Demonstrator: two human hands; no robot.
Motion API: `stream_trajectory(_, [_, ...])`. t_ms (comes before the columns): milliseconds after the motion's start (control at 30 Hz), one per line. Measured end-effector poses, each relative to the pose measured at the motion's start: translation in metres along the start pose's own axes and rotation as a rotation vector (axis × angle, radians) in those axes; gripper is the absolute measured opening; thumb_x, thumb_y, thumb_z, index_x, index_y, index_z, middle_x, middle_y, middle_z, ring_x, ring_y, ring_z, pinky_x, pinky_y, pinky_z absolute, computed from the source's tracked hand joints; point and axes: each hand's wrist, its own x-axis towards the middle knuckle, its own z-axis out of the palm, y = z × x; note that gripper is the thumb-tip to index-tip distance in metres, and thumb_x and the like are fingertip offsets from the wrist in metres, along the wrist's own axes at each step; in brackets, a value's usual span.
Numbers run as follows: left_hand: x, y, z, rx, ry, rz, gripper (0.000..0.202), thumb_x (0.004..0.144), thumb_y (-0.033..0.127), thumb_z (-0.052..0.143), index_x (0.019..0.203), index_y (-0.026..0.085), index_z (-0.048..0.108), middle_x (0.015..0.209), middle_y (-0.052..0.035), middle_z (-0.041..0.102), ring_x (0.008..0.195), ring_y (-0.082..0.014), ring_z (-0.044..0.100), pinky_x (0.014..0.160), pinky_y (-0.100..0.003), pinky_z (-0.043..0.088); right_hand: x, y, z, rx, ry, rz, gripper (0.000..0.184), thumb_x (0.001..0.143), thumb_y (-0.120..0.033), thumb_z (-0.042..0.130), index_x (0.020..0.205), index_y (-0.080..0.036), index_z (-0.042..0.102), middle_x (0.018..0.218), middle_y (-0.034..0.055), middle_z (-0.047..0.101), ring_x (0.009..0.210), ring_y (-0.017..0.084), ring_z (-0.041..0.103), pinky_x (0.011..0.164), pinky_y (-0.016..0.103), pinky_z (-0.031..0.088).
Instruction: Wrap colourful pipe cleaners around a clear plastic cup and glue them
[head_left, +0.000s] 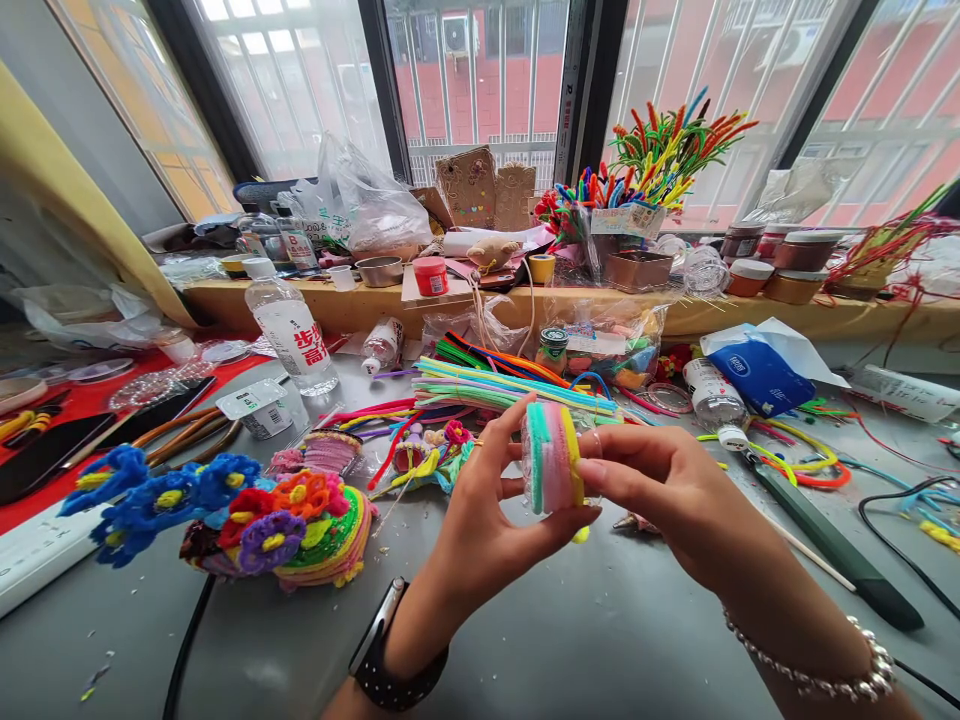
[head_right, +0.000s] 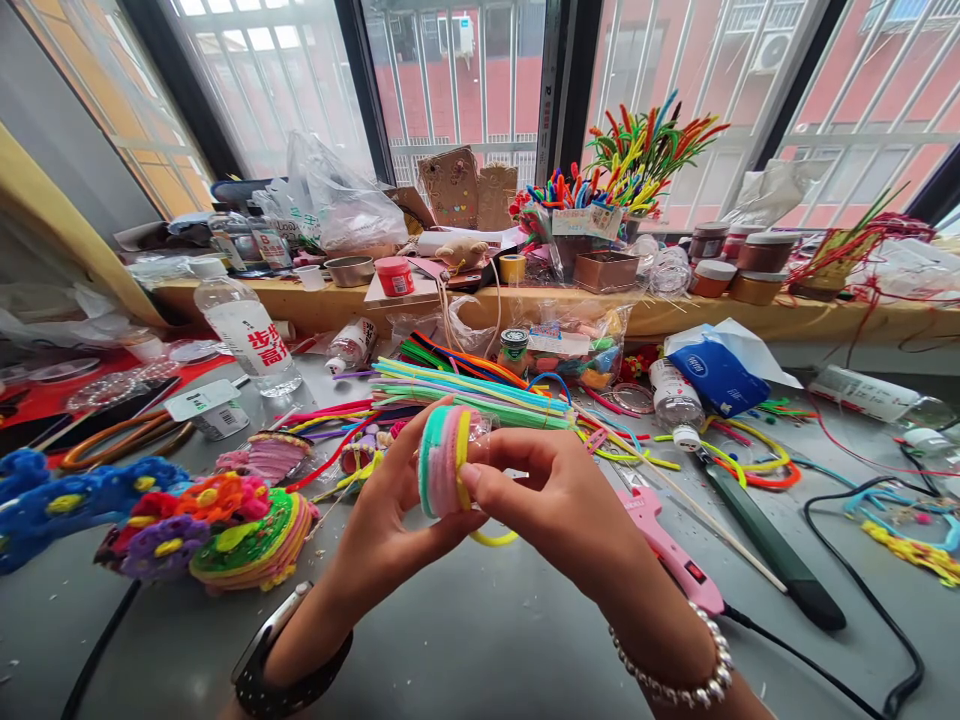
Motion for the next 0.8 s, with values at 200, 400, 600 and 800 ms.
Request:
stream_trajectory(200, [-0.0009, -0.0006, -0.0007, -0.007, -0.004, -0.015, 0.077, 0.065, 0.037, 0.073, 0.132, 0.03, 0.035, 0.125, -0.0095, 0.055, 0.106, -0.0292, 0.058, 0.076, -0.04, 0.057, -0.0016, -0.0014, 0.0006, -0.003, 0.009, 0.002, 0.016, 0.073, -0.028, 0.061, 0.076, -0.018, 0.073, 0.07, 0.0004, 0.067, 0.059, 0.01, 0.055, 0.045, 0.017, 0.039])
stream_trajectory(400, [-0.0007, -0.0008, 0.0013, -0.019, -0.006, -0.01, 0.076, 0.065, 0.037, 0.074, 0.131, 0.029, 0.037, 0.123, -0.0095, 0.056, 0.102, -0.0281, 0.059, 0.074, -0.039, 0.058, -0.0011, -0.0012, 0.0005, 0.038, 0.017, -0.022, 0.012, 0.073, -0.025, 0.062, 0.074, -0.02, 0.073, 0.068, -0.0018, 0.066, 0.059, 0.009, 0.054, 0.049, 0.016, 0.042])
stream_trajectory(600, [-0.0009, -0.003, 0.0012, -0.021, 0.048, -0.021, 0.07, 0.067, 0.037, 0.072, 0.129, 0.029, 0.039, 0.122, -0.0079, 0.058, 0.103, -0.0263, 0.06, 0.074, -0.036, 0.058, -0.0032, -0.0027, 0.0005, -0.008, -0.003, -0.001, 0.018, 0.076, -0.031, 0.063, 0.082, -0.019, 0.074, 0.074, 0.0003, 0.069, 0.065, 0.011, 0.058, 0.055, 0.018, 0.044])
stream_trajectory(800, [0.0008, -0.0014, -0.0002, -0.008, 0.072, 0.004, 0.068, 0.068, 0.038, 0.071, 0.128, 0.028, 0.04, 0.122, -0.0077, 0.058, 0.102, -0.0254, 0.061, 0.071, -0.033, 0.058, -0.003, -0.0034, -0.0004, -0.056, -0.061, -0.049, 0.021, 0.077, -0.033, 0.062, 0.086, -0.018, 0.075, 0.077, 0.0027, 0.07, 0.07, 0.014, 0.061, 0.06, 0.021, 0.047])
